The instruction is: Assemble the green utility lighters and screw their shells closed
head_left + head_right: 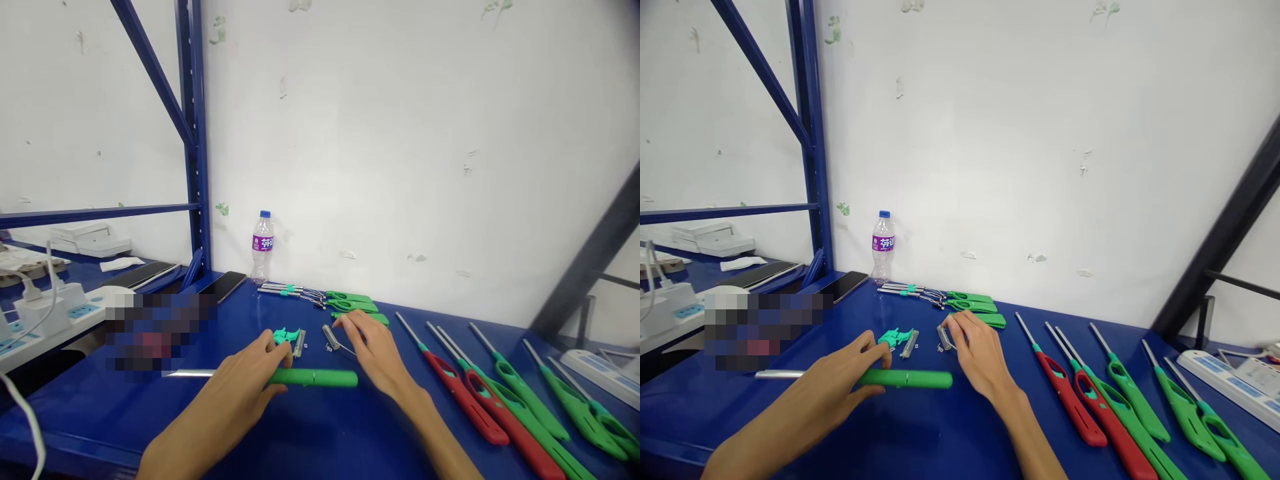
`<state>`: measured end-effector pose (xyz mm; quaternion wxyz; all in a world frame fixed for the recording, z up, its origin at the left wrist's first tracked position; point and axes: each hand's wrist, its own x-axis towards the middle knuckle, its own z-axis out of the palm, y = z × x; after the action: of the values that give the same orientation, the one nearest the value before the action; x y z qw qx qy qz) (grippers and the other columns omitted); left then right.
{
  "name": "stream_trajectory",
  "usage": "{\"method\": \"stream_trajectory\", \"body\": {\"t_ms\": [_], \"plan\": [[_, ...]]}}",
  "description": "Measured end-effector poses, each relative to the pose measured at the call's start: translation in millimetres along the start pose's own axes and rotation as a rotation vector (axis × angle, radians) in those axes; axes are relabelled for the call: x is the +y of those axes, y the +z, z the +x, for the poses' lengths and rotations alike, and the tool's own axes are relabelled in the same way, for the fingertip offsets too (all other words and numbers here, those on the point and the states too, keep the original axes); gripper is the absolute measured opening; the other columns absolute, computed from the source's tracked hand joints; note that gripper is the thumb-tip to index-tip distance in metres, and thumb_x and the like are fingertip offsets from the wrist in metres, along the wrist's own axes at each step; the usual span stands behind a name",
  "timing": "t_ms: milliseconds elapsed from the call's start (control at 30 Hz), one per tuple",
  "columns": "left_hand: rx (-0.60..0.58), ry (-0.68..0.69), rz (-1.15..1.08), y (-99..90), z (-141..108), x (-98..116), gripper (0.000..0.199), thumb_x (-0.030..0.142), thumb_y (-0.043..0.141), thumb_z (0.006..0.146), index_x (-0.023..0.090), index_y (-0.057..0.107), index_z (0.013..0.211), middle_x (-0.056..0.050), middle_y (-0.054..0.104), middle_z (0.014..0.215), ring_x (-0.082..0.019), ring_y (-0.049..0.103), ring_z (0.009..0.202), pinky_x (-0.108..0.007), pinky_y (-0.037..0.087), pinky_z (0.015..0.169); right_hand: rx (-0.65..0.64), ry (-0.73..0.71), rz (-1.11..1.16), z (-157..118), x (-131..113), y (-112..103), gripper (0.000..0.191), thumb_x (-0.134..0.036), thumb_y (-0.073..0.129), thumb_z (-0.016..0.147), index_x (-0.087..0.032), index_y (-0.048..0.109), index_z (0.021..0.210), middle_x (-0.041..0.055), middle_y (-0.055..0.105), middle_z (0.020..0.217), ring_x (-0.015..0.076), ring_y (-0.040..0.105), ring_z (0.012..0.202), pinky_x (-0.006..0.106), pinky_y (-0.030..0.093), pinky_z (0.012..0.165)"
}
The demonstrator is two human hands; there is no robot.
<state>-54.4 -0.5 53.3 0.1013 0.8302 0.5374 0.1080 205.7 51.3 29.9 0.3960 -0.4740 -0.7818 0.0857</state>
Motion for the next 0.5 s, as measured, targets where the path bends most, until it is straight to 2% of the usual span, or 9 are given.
{"method": "stream_trajectory", "body": {"t_ms": [67,100,167,200,233,367,500], "plan": [[-0.004,0.008,0.041,0.3,2.5,5.8,0.034,0.000,0.049,0.089,0.026,0.062,0.108,-0.003,0.060,0.113,-0.020,0.068,0.090,-0.031,0.045,0.072,-0.017,0.032,0.145,-10.8,-14.1,-2.7,0.053,-0.048,0.025,0.113,-0.023,0.070,0.100,0.0039,0.071,0.091,0.0185,0.067,0.075,0.028,0.053,0.067],[0.010,0.027,0.048,1.3,3.6,7.4,0.037,-0.002,0.046,0.088,0.026,0.062,0.108,-0.002,0.060,0.112,-0.019,0.067,0.087,-0.030,0.044,0.070,-0.034,0.071,0.287,-19.1,-20.7,-4.2,0.053,-0.050,0.025,0.112,-0.022,0.070,0.103,0.0044,0.071,0.095,0.0177,0.066,0.073,0.027,0.053,0.063],[0.055,0.062,0.048,4.7,5.8,8.7,0.042,-0.003,0.045,0.087,0.027,0.062,0.110,-0.001,0.059,0.111,-0.018,0.066,0.085,-0.029,0.042,0.069,-0.089,0.140,0.446,-40.4,-30.3,-6.8,0.047,-0.054,0.034,0.110,-0.025,0.071,0.112,0.0044,0.073,0.110,0.0180,0.068,0.083,0.027,0.054,0.071],[0.080,0.068,0.046,7.1,6.8,8.9,0.043,-0.003,0.045,0.087,0.028,0.063,0.112,-0.001,0.058,0.110,-0.018,0.066,0.084,-0.029,0.042,0.068,-0.107,0.189,0.438,-51.9,-32.7,-7.8,0.042,-0.056,0.042,0.108,-0.027,0.071,0.118,0.0040,0.072,0.116,0.0194,0.068,0.091,0.028,0.054,0.078],[0.103,0.072,0.049,9.9,7.8,9.1,0.044,-0.003,0.045,0.087,0.029,0.063,0.113,-0.001,0.058,0.111,-0.018,0.066,0.083,-0.028,0.042,0.066,-0.111,0.237,0.417,-62.6,-33.5,-8.6,0.039,-0.057,0.051,0.104,-0.028,0.071,0.120,0.0036,0.072,0.114,0.0199,0.068,0.089,0.028,0.054,0.076],[0.188,0.161,0.071,20.3,9.7,12.9,0.046,-0.003,0.044,0.087,0.030,0.064,0.112,-0.002,0.061,0.114,-0.019,0.066,0.083,-0.027,0.043,0.061,-0.066,0.347,0.404,-88.0,-27.1,-12.2,0.036,-0.053,0.070,0.093,-0.026,0.073,0.117,0.0020,0.073,0.091,0.0202,0.066,0.077,0.028,0.052,0.066],[0.249,0.294,-0.032,24.0,8.9,18.3,0.045,0.011,0.055,0.095,0.034,0.057,0.134,-0.005,0.060,0.127,-0.024,0.069,0.103,-0.033,0.055,0.080,0.002,0.377,0.451,-89.1,-22.9,-19.0,0.033,-0.041,0.079,0.085,-0.026,0.073,0.114,0.0021,0.076,0.101,0.0201,0.068,0.080,0.027,0.051,0.065]]}}
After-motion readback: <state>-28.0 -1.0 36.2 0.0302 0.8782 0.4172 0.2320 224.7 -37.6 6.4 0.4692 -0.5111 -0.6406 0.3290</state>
